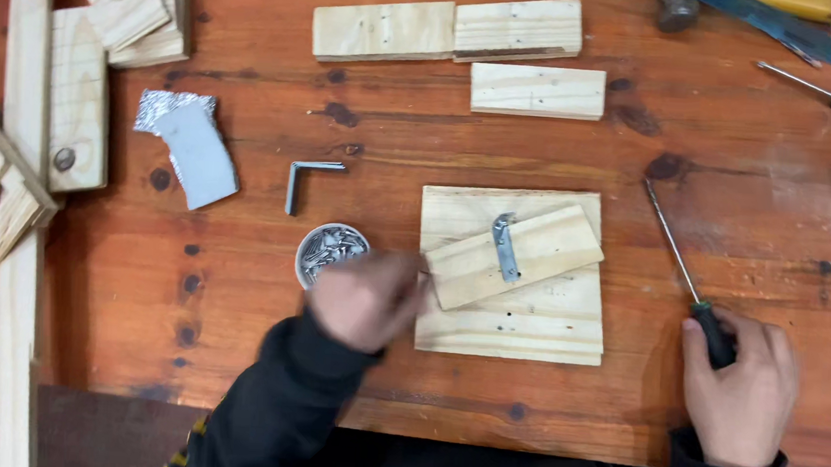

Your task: The person attaches metal brackets to small wooden blocks using a screwdriver and screws. They repeatedly pick up a block, align a bracket, insert screws, and tighten them before moving to the next block.

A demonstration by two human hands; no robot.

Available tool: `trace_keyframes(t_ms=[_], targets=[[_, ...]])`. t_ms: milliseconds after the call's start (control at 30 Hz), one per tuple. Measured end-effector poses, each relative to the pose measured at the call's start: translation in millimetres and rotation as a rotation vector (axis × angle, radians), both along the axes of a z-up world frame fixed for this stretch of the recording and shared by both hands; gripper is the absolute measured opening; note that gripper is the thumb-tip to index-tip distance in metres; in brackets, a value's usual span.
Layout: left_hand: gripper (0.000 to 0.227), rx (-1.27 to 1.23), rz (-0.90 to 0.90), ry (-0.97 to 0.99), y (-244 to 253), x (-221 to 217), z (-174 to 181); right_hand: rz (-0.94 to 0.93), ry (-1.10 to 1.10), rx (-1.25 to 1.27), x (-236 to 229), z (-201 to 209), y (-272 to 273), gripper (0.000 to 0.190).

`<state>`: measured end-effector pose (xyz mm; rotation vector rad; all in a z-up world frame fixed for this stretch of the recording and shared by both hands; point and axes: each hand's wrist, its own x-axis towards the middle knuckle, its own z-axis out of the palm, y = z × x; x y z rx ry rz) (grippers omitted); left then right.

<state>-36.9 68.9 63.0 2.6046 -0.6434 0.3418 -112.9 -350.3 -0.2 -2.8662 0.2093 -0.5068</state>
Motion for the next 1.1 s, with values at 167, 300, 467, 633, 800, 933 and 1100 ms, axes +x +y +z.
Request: trace_keyframes(t_ms=[167, 300, 467, 633, 800, 933, 1100], targets=[[0.020, 0.163, 0.497, 0.223, 78.9, -23.0, -37.7, 0.050, -0.060, -0.245, 37.4, 49.2, 32.9, 0.048], [0.030, 0.138, 0.523, 0.113, 88.7, -35.8, -46.7, 0.595, -0.053, -0.148, 97.0, 112.5, 97.0, 0.053], [0.023, 0.048, 0.408, 0.017, 78.3, -34.6, -28.9, 0.990, 0.005, -0.460, 154.9, 134.0, 163.6, 0.044], [0.025, -0.128, 0.412, 0.027, 81.8, -16.3, -20.0, 1.044, 0.200, -0.412, 187.8, 128.4, 228.5, 0.013], [0.035, -0.186, 0.472, -0.019, 117.5, 14.9, -26.5, 1.145, -0.015, 0.148, 222.1, 78.4, 314.9, 0.009], [0.030, -0.165, 0.483, -0.008, 137.2, 34.5, -48.8, 1.091, -0.041, 0.157, 227.2, 29.3, 347.2, 0.006], [0.033, -0.129, 0.501, 0.028, 142.0, 40.9, -75.8, 1.101, -0.137, -0.165, 226.3, 27.9, 344.7, 0.014]])
